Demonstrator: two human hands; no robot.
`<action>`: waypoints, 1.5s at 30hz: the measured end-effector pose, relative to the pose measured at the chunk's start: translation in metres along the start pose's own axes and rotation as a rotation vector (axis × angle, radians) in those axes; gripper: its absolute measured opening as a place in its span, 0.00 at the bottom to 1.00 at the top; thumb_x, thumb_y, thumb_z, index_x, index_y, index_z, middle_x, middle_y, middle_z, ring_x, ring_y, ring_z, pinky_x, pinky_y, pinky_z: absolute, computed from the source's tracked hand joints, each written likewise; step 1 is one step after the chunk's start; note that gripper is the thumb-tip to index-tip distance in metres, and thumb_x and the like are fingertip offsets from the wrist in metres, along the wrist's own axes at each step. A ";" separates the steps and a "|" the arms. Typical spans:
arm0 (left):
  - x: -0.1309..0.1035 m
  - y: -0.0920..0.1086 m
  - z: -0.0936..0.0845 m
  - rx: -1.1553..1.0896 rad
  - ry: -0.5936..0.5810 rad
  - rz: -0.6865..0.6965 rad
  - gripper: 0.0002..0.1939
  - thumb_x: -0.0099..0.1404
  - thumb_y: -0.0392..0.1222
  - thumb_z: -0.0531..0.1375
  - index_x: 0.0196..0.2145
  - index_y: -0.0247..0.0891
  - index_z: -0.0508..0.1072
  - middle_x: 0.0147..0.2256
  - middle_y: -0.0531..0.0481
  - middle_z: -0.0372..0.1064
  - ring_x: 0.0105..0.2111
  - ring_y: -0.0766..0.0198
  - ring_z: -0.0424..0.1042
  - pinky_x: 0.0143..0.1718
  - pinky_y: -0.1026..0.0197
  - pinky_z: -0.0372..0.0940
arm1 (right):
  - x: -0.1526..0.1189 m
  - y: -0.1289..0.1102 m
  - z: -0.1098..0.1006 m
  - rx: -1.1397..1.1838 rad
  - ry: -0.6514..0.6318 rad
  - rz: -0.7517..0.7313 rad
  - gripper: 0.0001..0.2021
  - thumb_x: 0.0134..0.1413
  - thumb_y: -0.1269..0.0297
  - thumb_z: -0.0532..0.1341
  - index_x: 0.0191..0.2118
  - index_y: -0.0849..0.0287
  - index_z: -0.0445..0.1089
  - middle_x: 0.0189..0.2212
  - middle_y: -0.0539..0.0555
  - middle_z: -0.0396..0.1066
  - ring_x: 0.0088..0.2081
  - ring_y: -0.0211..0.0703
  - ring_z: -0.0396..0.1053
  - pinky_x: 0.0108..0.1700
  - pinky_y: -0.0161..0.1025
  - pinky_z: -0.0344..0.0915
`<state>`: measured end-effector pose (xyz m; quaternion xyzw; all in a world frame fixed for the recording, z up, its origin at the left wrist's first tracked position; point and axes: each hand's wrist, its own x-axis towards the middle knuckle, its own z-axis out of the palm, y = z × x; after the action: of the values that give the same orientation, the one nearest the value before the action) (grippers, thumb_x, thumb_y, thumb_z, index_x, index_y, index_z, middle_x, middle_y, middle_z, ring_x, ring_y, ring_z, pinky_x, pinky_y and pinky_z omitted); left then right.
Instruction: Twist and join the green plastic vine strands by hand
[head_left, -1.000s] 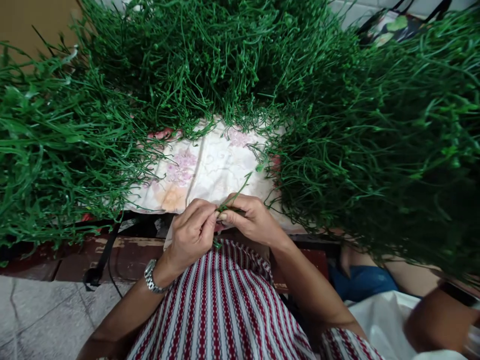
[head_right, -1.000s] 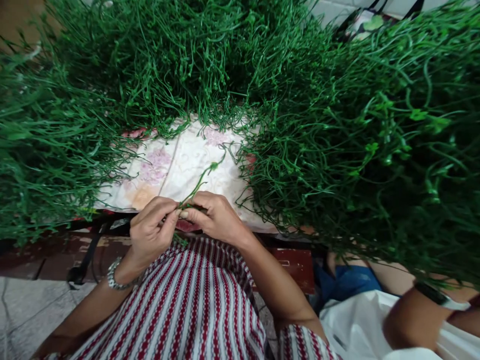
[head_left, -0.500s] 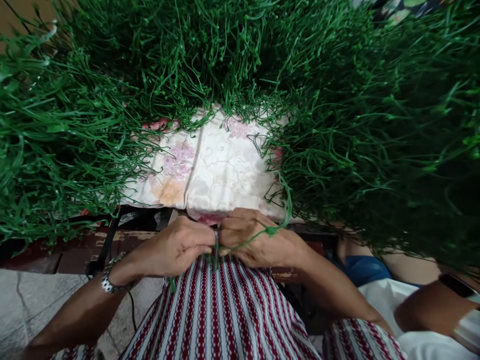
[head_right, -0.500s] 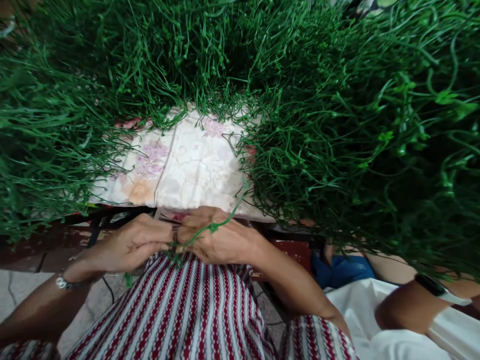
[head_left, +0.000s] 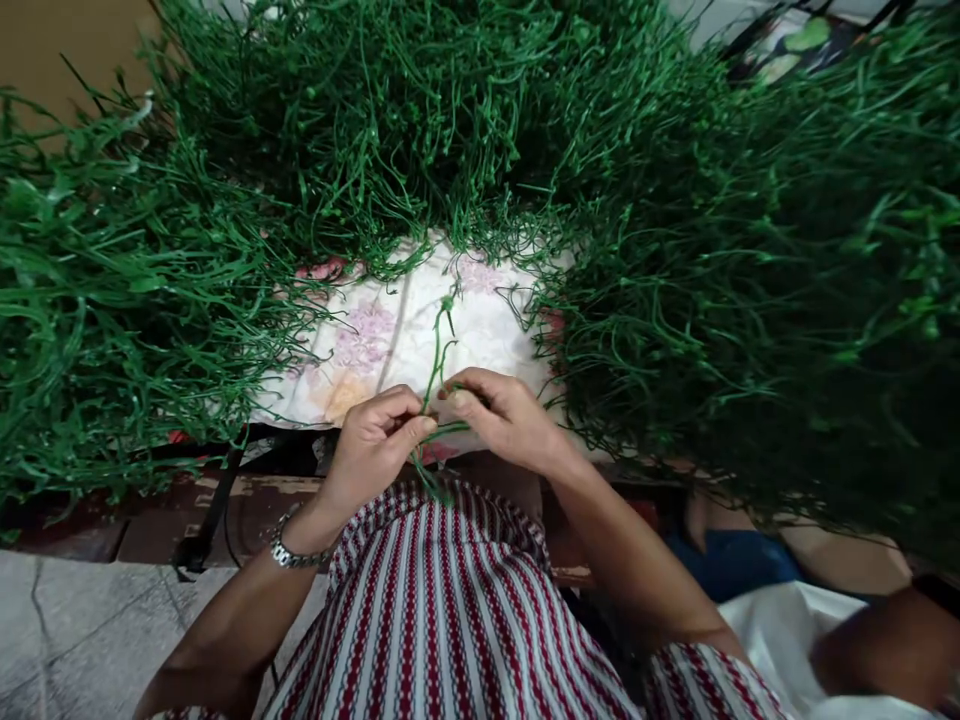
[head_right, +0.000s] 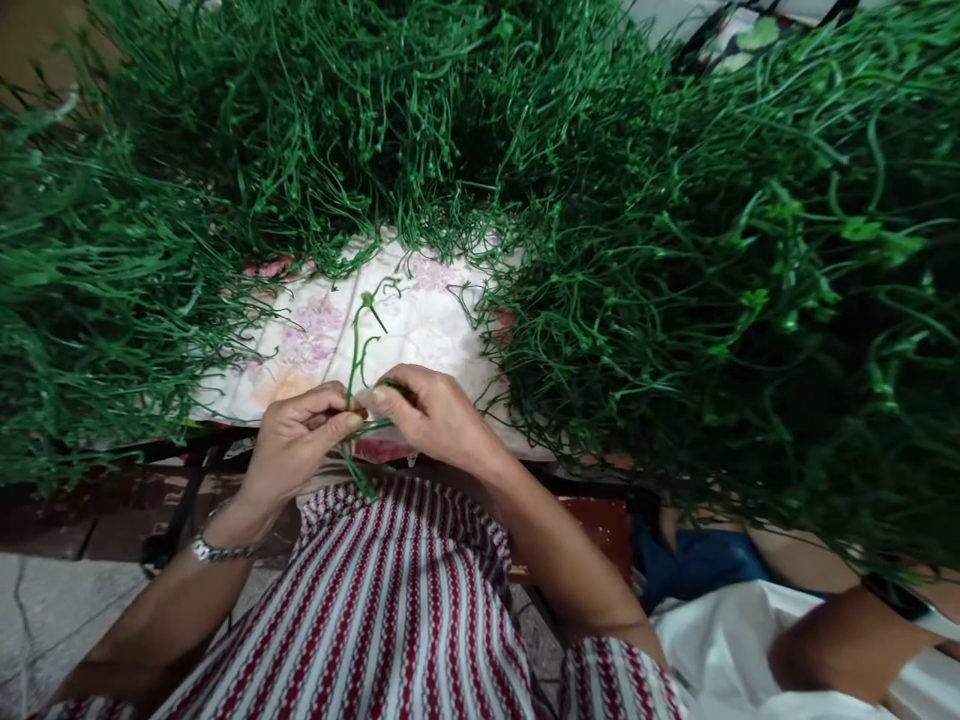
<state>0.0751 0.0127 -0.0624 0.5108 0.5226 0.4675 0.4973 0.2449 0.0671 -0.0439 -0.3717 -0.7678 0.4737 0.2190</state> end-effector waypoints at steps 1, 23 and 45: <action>0.000 0.000 0.002 -0.001 0.031 0.009 0.08 0.57 0.38 0.60 0.21 0.36 0.68 0.22 0.54 0.59 0.23 0.69 0.58 0.24 0.67 0.54 | 0.003 0.001 0.003 0.044 -0.040 0.005 0.15 0.59 0.55 0.53 0.36 0.64 0.67 0.28 0.50 0.64 0.29 0.33 0.60 0.31 0.30 0.56; 0.005 -0.003 0.003 0.079 0.001 0.706 0.07 0.55 0.29 0.61 0.33 0.35 0.74 0.25 0.50 0.69 0.27 0.66 0.66 0.28 0.63 0.62 | -0.021 0.016 0.024 1.361 -0.296 0.314 0.33 0.42 0.34 0.56 0.41 0.62 0.66 0.27 0.51 0.64 0.21 0.29 0.54 0.23 0.29 0.49; -0.002 -0.006 0.020 -0.235 0.168 0.096 0.03 0.54 0.32 0.62 0.24 0.36 0.73 0.24 0.53 0.67 0.23 0.71 0.64 0.23 0.69 0.59 | -0.021 0.011 0.051 0.835 -0.265 0.145 0.23 0.55 0.48 0.55 0.21 0.64 0.59 0.14 0.43 0.52 0.17 0.26 0.46 0.20 0.29 0.44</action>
<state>0.0950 0.0101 -0.0700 0.4324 0.4791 0.5899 0.4853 0.2268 0.0249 -0.0767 -0.2404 -0.5040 0.8010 0.2161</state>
